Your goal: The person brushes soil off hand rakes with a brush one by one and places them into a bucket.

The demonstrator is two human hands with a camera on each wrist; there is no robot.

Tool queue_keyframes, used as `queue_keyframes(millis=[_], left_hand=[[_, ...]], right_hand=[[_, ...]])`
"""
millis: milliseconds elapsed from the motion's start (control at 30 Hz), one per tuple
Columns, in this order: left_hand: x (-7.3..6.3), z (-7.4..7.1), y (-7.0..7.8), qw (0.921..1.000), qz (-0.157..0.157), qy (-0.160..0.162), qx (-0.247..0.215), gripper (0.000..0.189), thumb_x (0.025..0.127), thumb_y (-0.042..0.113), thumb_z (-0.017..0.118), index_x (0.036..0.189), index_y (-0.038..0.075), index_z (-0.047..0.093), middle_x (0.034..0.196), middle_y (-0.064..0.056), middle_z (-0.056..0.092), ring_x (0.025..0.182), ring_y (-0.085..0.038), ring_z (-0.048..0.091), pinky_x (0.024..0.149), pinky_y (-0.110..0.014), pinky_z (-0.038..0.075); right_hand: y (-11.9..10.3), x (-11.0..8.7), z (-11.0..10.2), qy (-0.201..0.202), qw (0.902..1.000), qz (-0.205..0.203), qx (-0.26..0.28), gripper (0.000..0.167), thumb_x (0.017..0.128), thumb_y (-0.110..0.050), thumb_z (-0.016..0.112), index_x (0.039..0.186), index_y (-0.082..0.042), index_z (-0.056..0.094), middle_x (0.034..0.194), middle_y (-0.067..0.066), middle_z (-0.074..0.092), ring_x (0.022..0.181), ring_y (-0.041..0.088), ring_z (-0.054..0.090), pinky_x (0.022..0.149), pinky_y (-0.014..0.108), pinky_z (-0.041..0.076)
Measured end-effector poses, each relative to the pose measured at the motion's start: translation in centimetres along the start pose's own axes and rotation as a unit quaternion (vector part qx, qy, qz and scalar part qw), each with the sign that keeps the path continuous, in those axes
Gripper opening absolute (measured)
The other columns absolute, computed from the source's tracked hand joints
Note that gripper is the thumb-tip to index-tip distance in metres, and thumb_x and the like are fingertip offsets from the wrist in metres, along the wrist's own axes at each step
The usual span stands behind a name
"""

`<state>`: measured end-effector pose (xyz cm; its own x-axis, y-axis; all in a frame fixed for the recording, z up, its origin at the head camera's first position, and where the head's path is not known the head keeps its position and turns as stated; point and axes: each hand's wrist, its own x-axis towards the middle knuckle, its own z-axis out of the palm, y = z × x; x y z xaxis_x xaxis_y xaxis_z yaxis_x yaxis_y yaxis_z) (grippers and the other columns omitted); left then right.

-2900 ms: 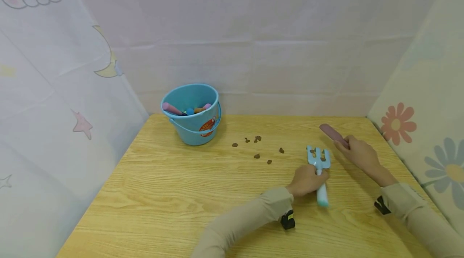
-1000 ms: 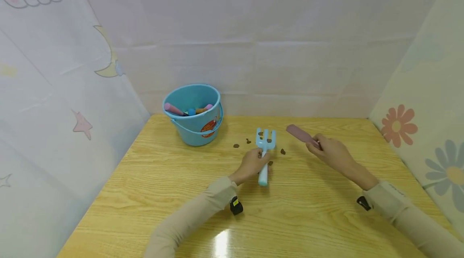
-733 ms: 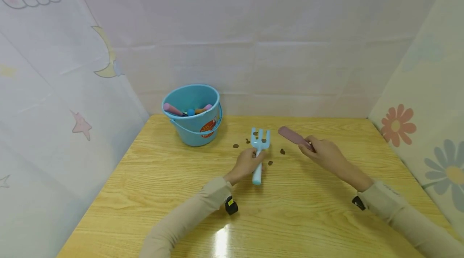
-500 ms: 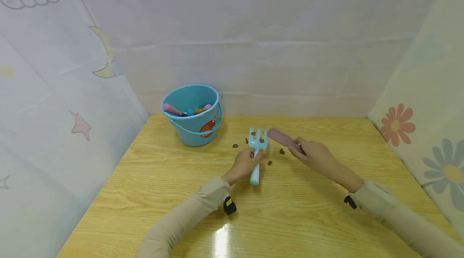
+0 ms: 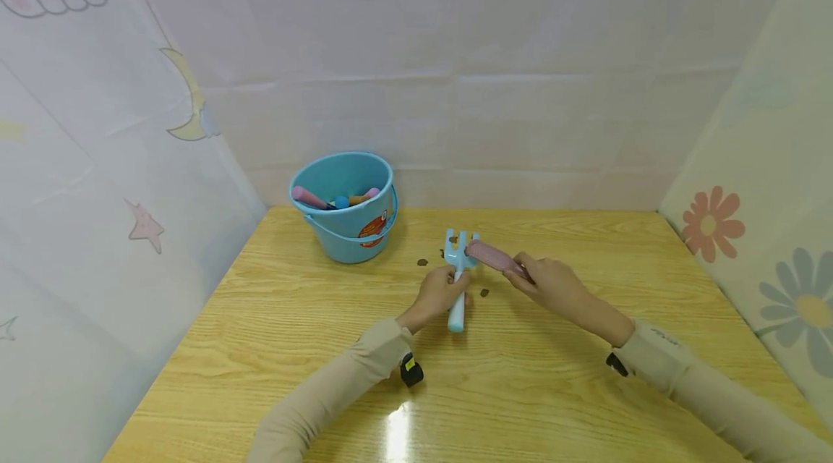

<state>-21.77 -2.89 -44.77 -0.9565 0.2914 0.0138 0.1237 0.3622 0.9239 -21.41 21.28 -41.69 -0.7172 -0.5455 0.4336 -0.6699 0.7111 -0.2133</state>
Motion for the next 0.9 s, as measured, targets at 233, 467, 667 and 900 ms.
queue_keyframes(millis=[233,467,667,900], left_hand=[[0.0,-0.2,-0.3,1.0000,-0.001,0.003,0.009,0.028,0.103,0.026,0.053,0.090,0.001,0.060,0.072,-0.013,0.070,0.056,-0.013,0.067,0.046,-0.025,0.048],[0.2,-0.1,-0.5,0.9997,0.005,0.009,0.024,0.030,0.103,0.027,0.052,0.088,0.002,0.060,0.067,-0.007,0.069,0.054,-0.012,0.065,0.044,-0.022,0.044],[0.1,0.0,-0.5,0.9995,0.007,0.010,0.029,0.031,0.103,0.027,0.052,0.089,0.002,0.062,0.068,-0.008,0.070,0.053,-0.012,0.064,0.042,-0.022,0.042],[0.0,-0.1,-0.5,0.9994,0.010,0.014,0.029,0.030,0.103,0.026,0.052,0.089,0.002,0.063,0.065,-0.006,0.068,0.053,-0.012,0.064,0.046,-0.022,0.046]], right_hand=[[0.1,-0.3,-0.7,-0.006,0.9988,0.033,-0.035,0.024,0.093,-0.017,0.069,0.103,0.005,0.063,0.055,-0.006,0.045,0.043,0.003,0.031,0.041,0.020,0.024],[-0.2,0.2,-1.0,0.013,0.9984,0.039,-0.039,0.024,0.093,-0.018,0.070,0.101,0.004,0.063,0.055,-0.006,0.042,0.043,0.004,0.031,0.041,0.021,0.025],[-0.1,0.4,-0.4,-0.003,0.9993,0.023,-0.028,0.023,0.093,-0.016,0.070,0.100,0.004,0.062,0.055,-0.006,0.042,0.042,0.003,0.031,0.040,0.020,0.024],[0.5,0.2,-0.6,0.025,0.9971,0.040,-0.059,0.023,0.093,-0.014,0.070,0.100,0.005,0.061,0.054,-0.004,0.043,0.042,0.005,0.030,0.041,0.021,0.023]])
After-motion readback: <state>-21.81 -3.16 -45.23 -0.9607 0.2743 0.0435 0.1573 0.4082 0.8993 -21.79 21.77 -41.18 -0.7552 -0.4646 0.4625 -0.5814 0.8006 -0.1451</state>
